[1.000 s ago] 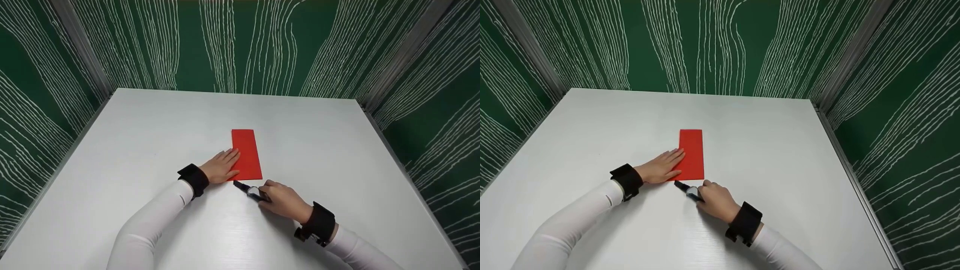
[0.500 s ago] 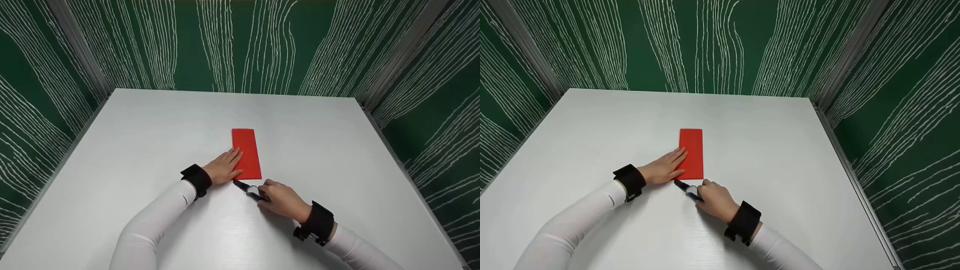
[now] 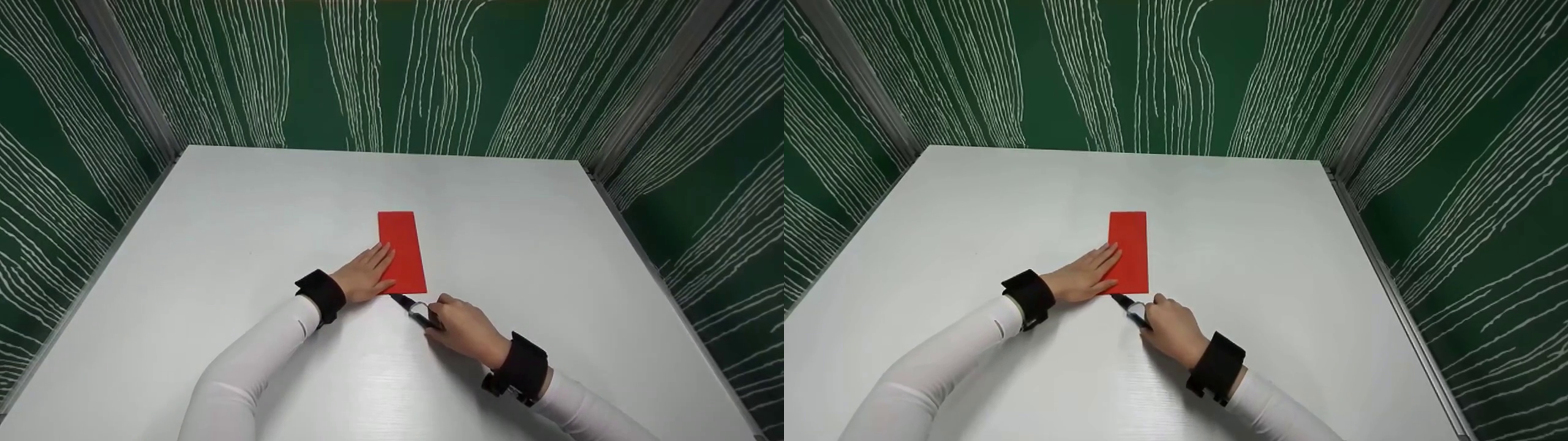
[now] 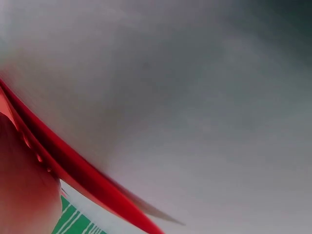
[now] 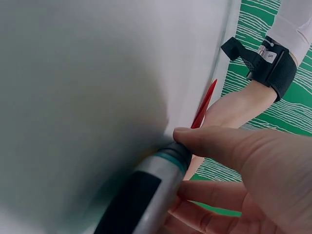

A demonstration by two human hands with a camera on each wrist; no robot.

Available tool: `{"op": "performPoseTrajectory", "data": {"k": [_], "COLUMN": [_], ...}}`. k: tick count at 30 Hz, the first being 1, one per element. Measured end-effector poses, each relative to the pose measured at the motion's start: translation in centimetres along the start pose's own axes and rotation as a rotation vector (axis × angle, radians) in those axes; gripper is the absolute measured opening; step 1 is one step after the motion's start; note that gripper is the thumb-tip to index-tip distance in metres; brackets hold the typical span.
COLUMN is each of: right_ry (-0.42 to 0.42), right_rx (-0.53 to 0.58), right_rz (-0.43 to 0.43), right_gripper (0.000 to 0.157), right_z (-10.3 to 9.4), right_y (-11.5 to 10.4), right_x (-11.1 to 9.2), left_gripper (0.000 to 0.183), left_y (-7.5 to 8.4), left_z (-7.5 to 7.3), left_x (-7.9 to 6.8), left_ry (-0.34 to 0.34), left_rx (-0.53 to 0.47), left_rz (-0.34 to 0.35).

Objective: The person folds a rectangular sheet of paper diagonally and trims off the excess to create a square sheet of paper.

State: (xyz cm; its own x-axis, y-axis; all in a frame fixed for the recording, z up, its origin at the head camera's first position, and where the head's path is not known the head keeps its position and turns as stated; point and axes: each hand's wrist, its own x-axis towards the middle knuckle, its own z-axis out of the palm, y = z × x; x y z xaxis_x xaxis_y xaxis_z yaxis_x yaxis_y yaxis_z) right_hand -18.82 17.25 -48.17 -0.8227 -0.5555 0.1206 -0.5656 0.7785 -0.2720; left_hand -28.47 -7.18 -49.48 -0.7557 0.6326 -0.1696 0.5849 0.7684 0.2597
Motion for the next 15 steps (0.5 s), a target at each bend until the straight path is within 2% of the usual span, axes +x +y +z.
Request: {"op": "performPoseTrajectory", "data": {"k": [7,15], "right_ry": [0.019,-0.027], "right_rx": [-0.023,-0.002], "right_rz": [0.052,0.176], "right_gripper": [0.023,0.024], "right_z": [-0.08,-0.64], "right_y": [-0.1,-0.19], "right_x": [-0.45,-0.75], "left_gripper": [0.068,0.074], "left_y": [0.49,0.34], "left_z": [-0.53,-0.7], "left_x": [-0.65,-0.55], "left_ry": [0.015,-0.002], "left_rx": [-0.02,-0.025], "left_rz": [0.019,0.018]}}
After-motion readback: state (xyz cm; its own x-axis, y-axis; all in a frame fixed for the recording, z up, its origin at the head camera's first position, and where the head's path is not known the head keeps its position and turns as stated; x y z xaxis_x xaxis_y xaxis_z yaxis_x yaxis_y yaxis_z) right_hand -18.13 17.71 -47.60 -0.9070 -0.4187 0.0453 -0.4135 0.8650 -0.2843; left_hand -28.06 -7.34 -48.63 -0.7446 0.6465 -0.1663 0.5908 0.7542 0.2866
